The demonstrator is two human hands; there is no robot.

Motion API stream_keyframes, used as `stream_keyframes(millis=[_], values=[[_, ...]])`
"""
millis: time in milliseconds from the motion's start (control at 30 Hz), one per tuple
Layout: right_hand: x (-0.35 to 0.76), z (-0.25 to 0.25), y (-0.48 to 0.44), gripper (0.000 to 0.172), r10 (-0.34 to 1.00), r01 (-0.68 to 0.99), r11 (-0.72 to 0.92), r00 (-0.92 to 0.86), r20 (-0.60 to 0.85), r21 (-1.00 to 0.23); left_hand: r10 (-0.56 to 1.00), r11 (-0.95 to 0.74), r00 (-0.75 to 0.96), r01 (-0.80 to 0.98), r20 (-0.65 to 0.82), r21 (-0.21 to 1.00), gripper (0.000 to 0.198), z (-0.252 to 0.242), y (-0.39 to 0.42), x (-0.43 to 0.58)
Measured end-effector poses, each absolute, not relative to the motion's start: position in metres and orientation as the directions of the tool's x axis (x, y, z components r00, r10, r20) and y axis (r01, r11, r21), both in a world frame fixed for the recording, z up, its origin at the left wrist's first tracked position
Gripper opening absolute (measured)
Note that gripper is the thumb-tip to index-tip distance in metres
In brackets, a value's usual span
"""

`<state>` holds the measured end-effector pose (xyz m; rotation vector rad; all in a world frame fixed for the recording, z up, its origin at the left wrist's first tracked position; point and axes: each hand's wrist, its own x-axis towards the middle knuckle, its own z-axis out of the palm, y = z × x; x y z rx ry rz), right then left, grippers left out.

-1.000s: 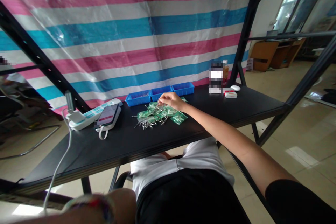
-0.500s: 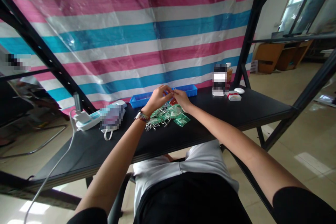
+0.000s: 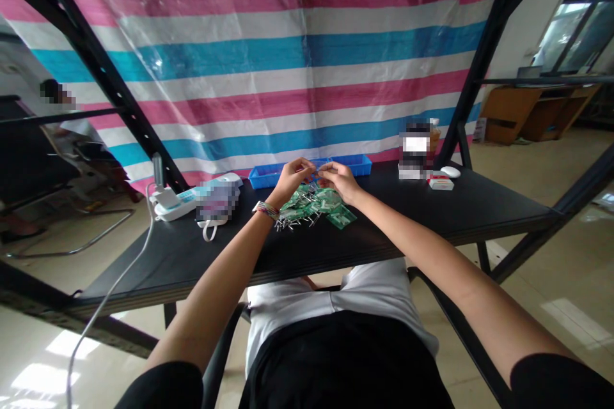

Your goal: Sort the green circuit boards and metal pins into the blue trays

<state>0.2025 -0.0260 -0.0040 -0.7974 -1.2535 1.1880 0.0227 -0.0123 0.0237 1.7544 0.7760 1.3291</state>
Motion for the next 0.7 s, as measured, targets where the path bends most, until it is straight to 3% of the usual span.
stream_keyframes(millis=[267,367,533,700], values=[[0.2046,-0.0070,-0.0235,0.036,0.835,-0.037,0.547,-0.044,0.548,-0.836,0.894,-0.425,0.199,0.094,0.402,0.900,0.067,0.0170,-0.0117,0.0237],[0.2055,-0.0076,-0.0228,0.033,0.802,0.032,0.597,-0.052,0.595,-0.802,0.907,-0.383,0.244,0.139,0.343,0.913,0.058,0.0182,-0.0145,0.0226],[0.2067,-0.0082,-0.0218,0.025,0.791,0.043,0.612,-0.013,0.612,-0.790,0.891,-0.389,0.282,0.068,0.356,0.919,0.035,0.0204,-0.0185,0.0233],[0.2061,-0.0033,-0.0263,0.026,0.890,-0.056,0.456,0.048,0.454,-0.888,0.893,-0.419,0.206,0.054,0.401,0.906,0.025,0.0200,-0.0194,0.0240]])
